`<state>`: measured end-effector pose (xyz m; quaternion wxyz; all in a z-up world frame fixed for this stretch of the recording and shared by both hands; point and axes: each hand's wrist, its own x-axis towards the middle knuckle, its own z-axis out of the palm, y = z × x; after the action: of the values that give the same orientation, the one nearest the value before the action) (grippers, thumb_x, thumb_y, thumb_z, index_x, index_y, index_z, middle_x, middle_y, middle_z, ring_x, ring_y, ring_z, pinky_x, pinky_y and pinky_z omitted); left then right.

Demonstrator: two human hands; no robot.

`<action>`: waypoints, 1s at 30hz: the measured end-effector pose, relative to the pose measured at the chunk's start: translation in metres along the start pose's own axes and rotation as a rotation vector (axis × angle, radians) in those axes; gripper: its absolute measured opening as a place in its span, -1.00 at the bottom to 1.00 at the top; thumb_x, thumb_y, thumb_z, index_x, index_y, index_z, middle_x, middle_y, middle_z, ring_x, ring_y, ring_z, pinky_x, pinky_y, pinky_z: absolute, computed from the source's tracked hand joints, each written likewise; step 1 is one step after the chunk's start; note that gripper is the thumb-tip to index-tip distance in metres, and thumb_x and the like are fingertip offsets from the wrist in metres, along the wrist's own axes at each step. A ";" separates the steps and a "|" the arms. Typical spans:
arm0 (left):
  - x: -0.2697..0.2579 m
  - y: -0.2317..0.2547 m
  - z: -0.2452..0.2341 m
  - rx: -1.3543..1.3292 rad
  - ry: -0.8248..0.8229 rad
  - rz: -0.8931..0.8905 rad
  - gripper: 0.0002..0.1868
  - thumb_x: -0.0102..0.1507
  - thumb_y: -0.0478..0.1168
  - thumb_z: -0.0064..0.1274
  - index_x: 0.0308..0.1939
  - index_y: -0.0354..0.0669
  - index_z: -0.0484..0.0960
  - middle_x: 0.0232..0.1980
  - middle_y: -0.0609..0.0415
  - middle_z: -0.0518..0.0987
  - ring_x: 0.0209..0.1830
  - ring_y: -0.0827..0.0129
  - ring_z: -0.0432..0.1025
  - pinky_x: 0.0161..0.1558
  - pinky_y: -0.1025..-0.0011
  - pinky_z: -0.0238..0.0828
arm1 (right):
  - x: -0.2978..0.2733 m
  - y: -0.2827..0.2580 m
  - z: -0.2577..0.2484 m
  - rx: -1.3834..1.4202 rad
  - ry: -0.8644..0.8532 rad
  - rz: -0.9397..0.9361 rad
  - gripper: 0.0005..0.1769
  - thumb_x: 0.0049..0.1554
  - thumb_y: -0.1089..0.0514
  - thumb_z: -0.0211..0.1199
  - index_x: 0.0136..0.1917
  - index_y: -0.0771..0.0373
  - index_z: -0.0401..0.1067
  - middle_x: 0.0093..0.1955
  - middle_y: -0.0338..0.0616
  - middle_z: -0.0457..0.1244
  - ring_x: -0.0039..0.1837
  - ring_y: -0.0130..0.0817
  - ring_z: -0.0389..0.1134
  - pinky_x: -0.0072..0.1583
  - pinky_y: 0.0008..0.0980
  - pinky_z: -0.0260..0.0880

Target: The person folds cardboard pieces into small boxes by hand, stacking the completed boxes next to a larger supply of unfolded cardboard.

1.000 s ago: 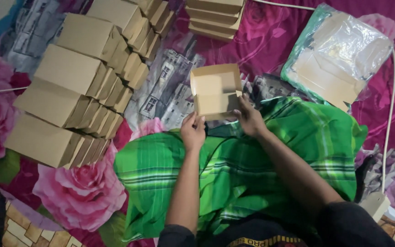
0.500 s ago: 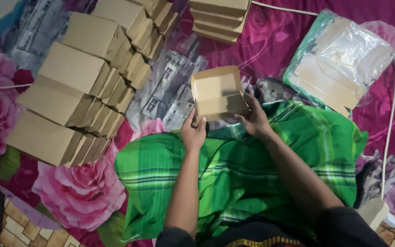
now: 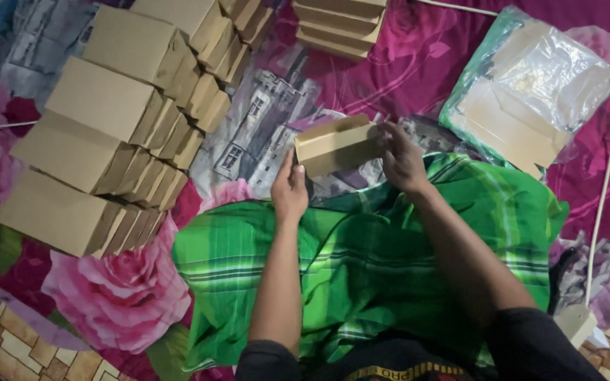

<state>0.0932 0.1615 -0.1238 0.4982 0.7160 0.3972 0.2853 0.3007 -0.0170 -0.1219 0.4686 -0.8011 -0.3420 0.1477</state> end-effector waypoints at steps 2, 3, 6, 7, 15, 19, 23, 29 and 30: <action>0.004 -0.001 0.003 0.038 -0.005 0.024 -0.55 0.40 -0.18 -0.01 0.40 0.03 0.53 0.27 -0.22 0.55 0.32 -0.10 0.41 0.27 0.04 0.45 | 0.005 0.001 -0.001 -0.044 -0.001 0.007 -0.38 0.16 0.40 0.11 0.47 0.07 0.30 0.05 0.13 0.35 0.13 0.26 0.40 0.08 0.23 0.40; 0.002 -0.002 0.005 0.076 -0.017 0.041 -0.57 0.41 -0.17 0.01 0.38 0.09 0.56 0.19 -0.17 0.59 0.26 -0.10 0.47 0.22 0.04 0.50 | 0.003 0.003 -0.002 -0.091 -0.004 0.025 -0.34 0.14 0.45 0.16 0.45 0.04 0.32 -0.13 -0.03 0.41 0.04 0.09 0.48 0.06 0.08 0.43; 0.006 -0.046 0.015 0.114 0.012 0.084 -0.61 0.32 -0.16 0.14 0.25 0.10 0.68 0.10 -0.06 0.62 0.25 0.03 0.49 0.27 0.12 0.44 | 0.002 0.014 0.000 -0.098 -0.008 0.088 -0.50 0.21 0.30 0.14 0.38 -0.07 0.39 -0.19 -0.08 0.39 0.01 0.09 0.46 0.05 0.05 0.41; 0.008 -0.053 0.017 0.114 0.011 0.081 -0.61 0.32 -0.16 0.14 0.25 0.10 0.68 0.10 -0.06 0.62 0.25 0.03 0.49 0.27 0.12 0.44 | 0.002 0.018 0.002 -0.099 -0.011 0.091 -0.50 0.21 0.30 0.14 0.38 -0.07 0.39 -0.19 -0.08 0.39 0.01 0.09 0.46 0.05 0.05 0.41; -0.001 -0.047 0.019 0.087 -0.057 0.253 -0.58 0.34 -0.07 0.16 0.29 0.11 0.63 0.14 -0.11 0.56 0.35 -0.01 0.41 0.42 0.11 0.24 | -0.008 0.018 0.011 0.009 0.063 0.094 -0.66 0.21 0.21 0.29 0.27 0.07 0.52 -0.03 0.21 0.38 0.10 0.30 0.42 0.04 0.18 0.46; 0.001 -0.066 0.022 0.111 0.007 0.204 -0.60 0.29 -0.06 0.22 0.23 0.24 0.68 0.19 0.03 0.55 0.37 0.15 0.41 0.42 0.20 0.27 | -0.016 0.011 0.011 0.151 0.065 0.104 -0.62 0.20 0.31 0.27 0.28 0.08 0.52 0.06 0.17 0.37 0.16 0.21 0.42 0.09 0.12 0.50; 0.001 -0.068 0.019 0.045 -0.025 0.104 -0.58 0.26 -0.09 0.24 0.22 0.21 0.68 0.23 -0.05 0.53 0.40 0.04 0.38 0.43 0.11 0.24 | -0.015 0.005 0.004 0.178 0.049 0.026 -0.63 0.23 0.31 0.21 0.27 0.08 0.53 0.12 0.20 0.33 0.19 0.36 0.37 0.08 0.22 0.48; 0.001 -0.054 0.013 -0.006 -0.072 0.047 -0.55 0.21 -0.16 0.30 0.21 0.10 0.70 0.24 -0.09 0.57 0.38 0.02 0.39 0.38 0.13 0.30 | -0.011 0.020 0.008 0.068 0.075 -0.027 -0.69 0.17 0.34 0.25 0.19 0.22 0.56 0.11 0.36 0.28 0.13 0.49 0.34 -0.02 0.24 0.47; 0.000 -0.049 0.012 -0.032 -0.082 0.029 -0.54 0.19 -0.19 0.33 0.19 0.06 0.71 0.23 -0.13 0.59 0.34 0.00 0.43 0.34 0.15 0.36 | -0.011 0.019 0.008 0.069 0.063 0.013 -0.67 0.14 0.37 0.26 0.18 0.26 0.57 0.04 0.36 0.31 0.07 0.44 0.38 -0.07 0.14 0.47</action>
<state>0.0885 0.1645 -0.1736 0.5214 0.7247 0.3612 0.2692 0.2967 -0.0258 -0.1433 0.5055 -0.7908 -0.3168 0.1372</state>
